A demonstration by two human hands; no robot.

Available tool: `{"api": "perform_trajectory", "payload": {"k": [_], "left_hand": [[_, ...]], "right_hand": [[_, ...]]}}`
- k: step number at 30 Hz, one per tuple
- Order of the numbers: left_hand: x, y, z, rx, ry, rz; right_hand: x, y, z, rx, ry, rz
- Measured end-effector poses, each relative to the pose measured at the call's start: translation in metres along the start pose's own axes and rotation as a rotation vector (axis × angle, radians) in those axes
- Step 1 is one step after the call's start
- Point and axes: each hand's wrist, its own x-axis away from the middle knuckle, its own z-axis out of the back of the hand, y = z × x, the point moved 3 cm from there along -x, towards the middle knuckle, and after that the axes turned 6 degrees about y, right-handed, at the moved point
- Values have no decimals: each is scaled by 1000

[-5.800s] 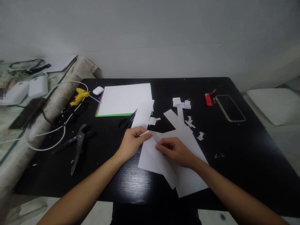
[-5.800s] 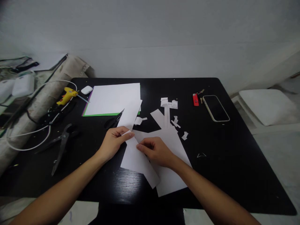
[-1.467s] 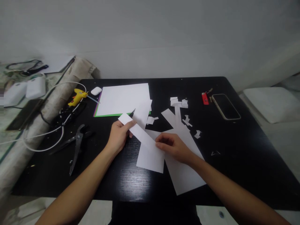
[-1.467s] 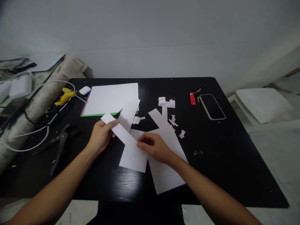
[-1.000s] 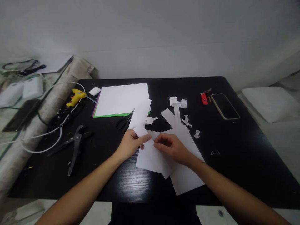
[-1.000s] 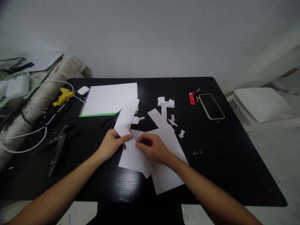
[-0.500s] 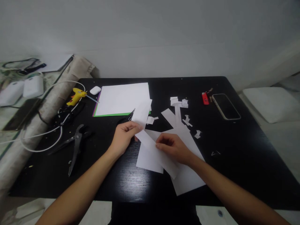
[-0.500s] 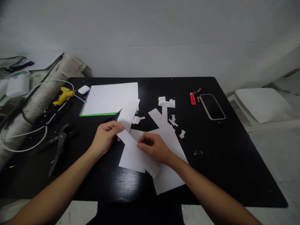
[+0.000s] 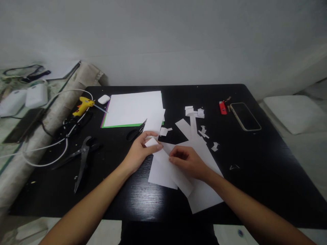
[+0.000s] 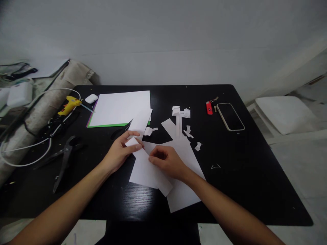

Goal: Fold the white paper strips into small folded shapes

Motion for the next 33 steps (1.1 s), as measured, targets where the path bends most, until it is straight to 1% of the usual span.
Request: {"api": "perform_trajectory", "payload": {"k": [2,8,12,14,20,27,29,33], "left_hand": [[3,-6,-4,-39,19,18],[4,-16,-10,14,-1,64],[6,-20,-11,-13,-57,115],[8,-20,-12,-29,-66,130],[8,-12,-10,-150,3,63],[6,-4,-8,-251,21,-10],[5,-5,-6,-234,21,-13],[-1,-6,2,-106,42,2]], "right_hand": [[0,0,0,-6,12,5],[0,0,-1,-7,35,12],[1,0,-2,-20,46,16],[1,-1,-2,-18,48,20],[1,-2,0,1,38,43],[0,-4,0,26,33,65],[0,-3,0,35,29,63],[1,-2,1,31,25,60]]}}
